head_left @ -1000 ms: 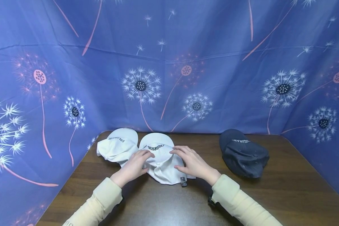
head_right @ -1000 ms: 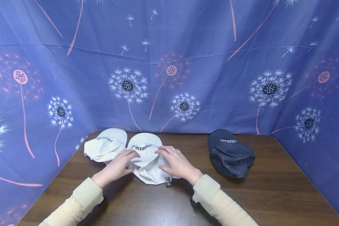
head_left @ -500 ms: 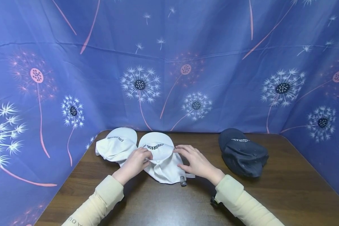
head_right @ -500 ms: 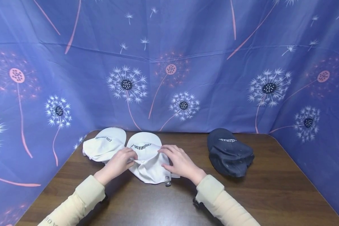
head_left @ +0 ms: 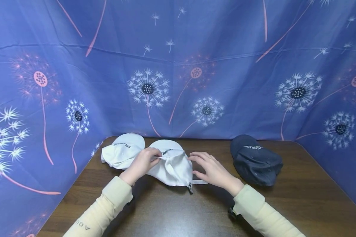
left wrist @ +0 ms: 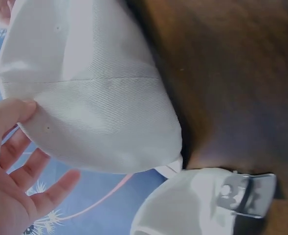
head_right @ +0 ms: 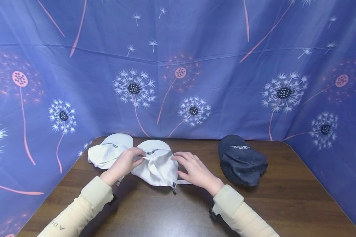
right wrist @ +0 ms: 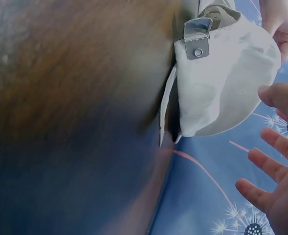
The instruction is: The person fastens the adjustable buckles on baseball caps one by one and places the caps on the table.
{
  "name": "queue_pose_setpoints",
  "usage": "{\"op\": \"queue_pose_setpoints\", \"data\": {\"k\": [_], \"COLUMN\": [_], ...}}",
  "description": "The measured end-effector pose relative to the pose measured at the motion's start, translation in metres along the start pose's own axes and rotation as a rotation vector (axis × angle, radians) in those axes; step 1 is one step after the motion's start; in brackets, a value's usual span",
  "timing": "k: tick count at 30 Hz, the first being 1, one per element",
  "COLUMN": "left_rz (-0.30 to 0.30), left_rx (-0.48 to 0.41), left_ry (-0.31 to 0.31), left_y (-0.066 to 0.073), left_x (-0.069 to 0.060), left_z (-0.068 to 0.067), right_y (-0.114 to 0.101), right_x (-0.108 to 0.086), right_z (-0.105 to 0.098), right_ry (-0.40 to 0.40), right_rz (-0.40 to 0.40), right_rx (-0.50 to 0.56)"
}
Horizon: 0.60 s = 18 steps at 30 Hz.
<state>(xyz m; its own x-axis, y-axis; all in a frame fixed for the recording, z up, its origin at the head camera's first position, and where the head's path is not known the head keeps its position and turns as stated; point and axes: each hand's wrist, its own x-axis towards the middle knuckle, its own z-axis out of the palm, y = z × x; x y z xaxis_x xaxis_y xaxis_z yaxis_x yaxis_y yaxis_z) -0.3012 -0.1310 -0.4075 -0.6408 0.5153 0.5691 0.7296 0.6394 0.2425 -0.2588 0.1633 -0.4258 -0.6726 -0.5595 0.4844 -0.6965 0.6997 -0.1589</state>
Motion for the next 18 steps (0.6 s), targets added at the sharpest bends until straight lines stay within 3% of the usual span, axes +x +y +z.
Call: {"op": "queue_pose_setpoints", "data": {"k": [11,18], "left_rz": [-0.060,-0.102], "left_rx": [-0.061,-0.078], "left_ry": [0.046,0.058], "left_y": [-0.001,0.004], "left_x": [0.020,0.036], "left_z": [-0.008,-0.017], "right_y": [0.004,0.008], "right_x": [-0.004,-0.006], "right_z": [-0.007,-0.007], "right_ry": [0.020,0.078], "right_rz": [-0.012,-0.050], "right_rx": [-0.019,-0.032]}}
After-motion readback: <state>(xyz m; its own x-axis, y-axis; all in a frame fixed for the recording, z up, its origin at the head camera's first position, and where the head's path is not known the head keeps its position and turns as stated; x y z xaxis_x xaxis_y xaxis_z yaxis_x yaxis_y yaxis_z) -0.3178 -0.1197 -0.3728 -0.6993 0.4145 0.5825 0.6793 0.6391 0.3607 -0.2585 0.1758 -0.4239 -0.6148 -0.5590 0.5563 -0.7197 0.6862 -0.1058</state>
